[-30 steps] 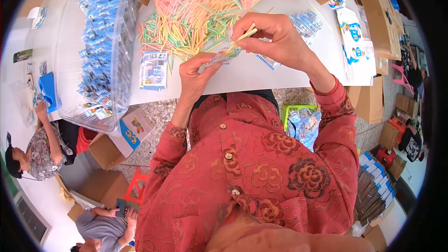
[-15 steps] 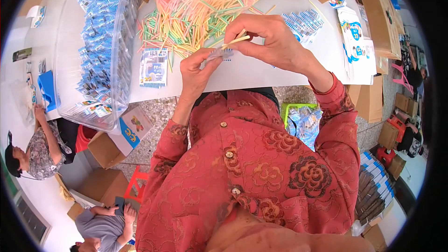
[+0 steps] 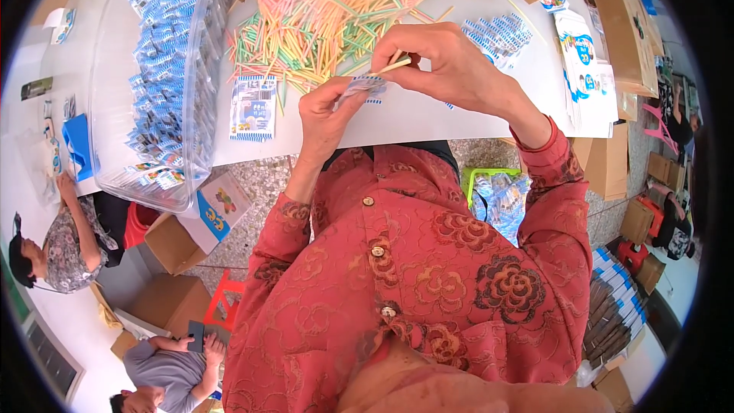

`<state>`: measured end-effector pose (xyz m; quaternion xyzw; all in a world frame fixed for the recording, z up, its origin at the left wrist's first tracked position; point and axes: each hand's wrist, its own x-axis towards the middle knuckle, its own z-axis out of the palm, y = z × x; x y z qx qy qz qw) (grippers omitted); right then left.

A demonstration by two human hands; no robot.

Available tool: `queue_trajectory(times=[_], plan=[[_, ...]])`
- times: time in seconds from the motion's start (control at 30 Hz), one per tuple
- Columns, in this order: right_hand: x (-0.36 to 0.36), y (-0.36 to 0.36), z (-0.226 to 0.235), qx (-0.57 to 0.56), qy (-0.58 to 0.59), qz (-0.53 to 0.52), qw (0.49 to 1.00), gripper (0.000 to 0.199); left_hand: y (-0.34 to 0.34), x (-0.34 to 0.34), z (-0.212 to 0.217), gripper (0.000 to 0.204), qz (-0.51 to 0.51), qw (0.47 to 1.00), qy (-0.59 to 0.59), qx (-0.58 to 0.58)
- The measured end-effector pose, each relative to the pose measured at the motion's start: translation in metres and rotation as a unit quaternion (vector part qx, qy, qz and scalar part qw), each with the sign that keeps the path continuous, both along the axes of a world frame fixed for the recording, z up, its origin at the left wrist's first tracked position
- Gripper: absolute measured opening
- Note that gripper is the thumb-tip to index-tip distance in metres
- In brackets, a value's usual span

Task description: Inserting colorful plastic sticks into small printed plastic packets and placing them into a cardboard box.

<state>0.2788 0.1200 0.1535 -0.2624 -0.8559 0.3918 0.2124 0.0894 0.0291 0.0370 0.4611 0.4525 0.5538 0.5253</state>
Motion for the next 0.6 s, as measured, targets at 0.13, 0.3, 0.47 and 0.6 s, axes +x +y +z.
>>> queue_trajectory(times=[0.13,0.3,0.47,0.6], plan=[[-0.004,0.003,-0.002,0.009,-0.014,0.005,1.0,0.015,0.0,0.003,-0.001,0.014,0.014,1.0,-0.002,-0.006],[-0.006,0.011,-0.017,0.108,0.055,-0.009,0.993,0.022,0.001,0.005,0.007,0.016,0.016,0.999,-0.042,-0.03],[-0.015,0.007,-0.02,-0.009,0.009,-0.01,1.0,0.029,0.003,0.003,0.008,0.018,-0.009,0.997,-0.059,-0.046],[-0.027,0.002,-0.018,0.033,-0.014,0.011,0.999,0.035,0.004,-0.002,0.001,0.017,-0.022,0.999,0.001,-0.031]])
